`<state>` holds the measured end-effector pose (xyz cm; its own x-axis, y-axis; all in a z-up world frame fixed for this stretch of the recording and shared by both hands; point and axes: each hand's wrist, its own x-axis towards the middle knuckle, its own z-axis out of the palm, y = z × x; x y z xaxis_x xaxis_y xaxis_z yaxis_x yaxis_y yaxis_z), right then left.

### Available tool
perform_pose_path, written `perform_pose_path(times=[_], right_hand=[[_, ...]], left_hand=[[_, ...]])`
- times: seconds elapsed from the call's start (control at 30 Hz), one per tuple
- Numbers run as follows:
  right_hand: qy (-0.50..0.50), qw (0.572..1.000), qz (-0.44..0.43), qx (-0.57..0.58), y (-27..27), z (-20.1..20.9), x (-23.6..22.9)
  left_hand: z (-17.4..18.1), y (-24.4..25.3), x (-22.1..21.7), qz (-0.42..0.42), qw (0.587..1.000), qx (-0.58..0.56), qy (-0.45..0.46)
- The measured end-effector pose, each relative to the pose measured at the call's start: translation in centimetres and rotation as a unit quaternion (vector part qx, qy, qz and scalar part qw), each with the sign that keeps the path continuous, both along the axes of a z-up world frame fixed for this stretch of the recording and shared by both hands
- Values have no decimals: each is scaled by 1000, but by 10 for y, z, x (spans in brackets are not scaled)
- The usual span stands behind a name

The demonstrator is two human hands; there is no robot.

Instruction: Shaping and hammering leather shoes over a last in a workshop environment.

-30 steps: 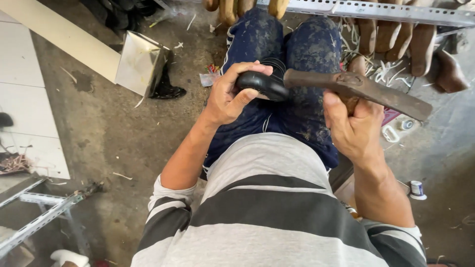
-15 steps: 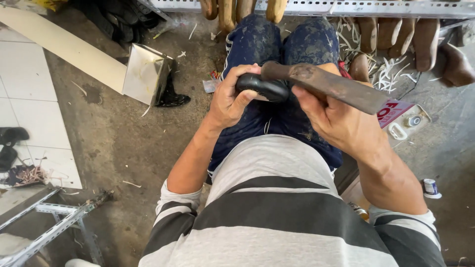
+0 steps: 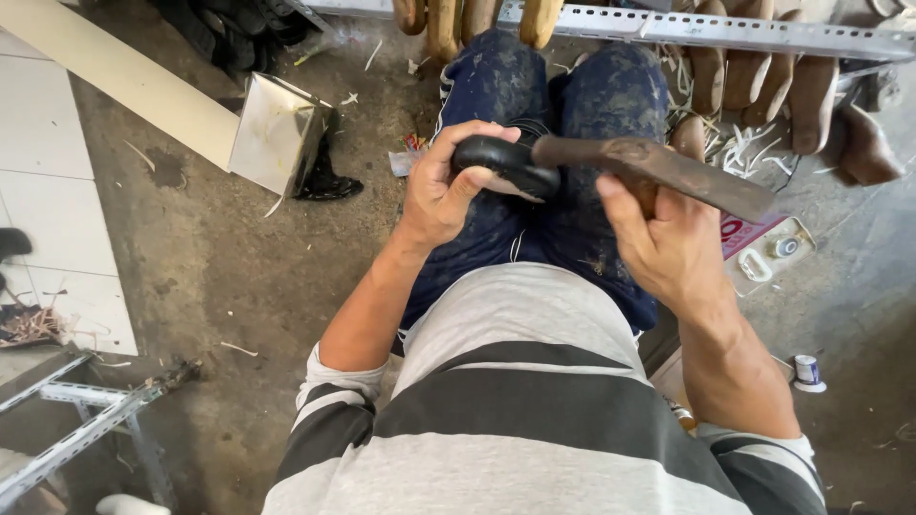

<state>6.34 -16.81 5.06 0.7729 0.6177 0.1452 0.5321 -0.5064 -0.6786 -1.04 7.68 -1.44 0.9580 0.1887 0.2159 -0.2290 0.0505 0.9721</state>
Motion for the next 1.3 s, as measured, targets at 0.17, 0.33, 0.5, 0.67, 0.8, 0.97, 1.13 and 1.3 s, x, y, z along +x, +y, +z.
perform_pose_path(times=[0.17,0.33,0.5,0.67,0.8,0.97,1.13,1.3], right_hand=[[95,992,-52,58,6,15,6],[110,989,-44,85,31,0,8],[61,993,15,103,49,8,13],[29,996,37,80,65,4,18],[-75,981,144,-102,101,12,20],[-80,980,154,-94,103,4,15],[-91,992,83,9,89,4,21],[-39,995,90,8,87,1,17]], left_hand=[[-4,-12,-6,177,979,-104,16],[-52,-23,-6,128,977,-65,157],[-40,-27,-8,145,966,-101,190],[-29,-26,-10,152,959,-84,223],[-33,-25,-12,150,948,-68,270],[-37,-22,-10,155,950,-79,259],[-34,-19,-10,137,946,-79,284],[-31,-15,-11,134,949,-71,278]])
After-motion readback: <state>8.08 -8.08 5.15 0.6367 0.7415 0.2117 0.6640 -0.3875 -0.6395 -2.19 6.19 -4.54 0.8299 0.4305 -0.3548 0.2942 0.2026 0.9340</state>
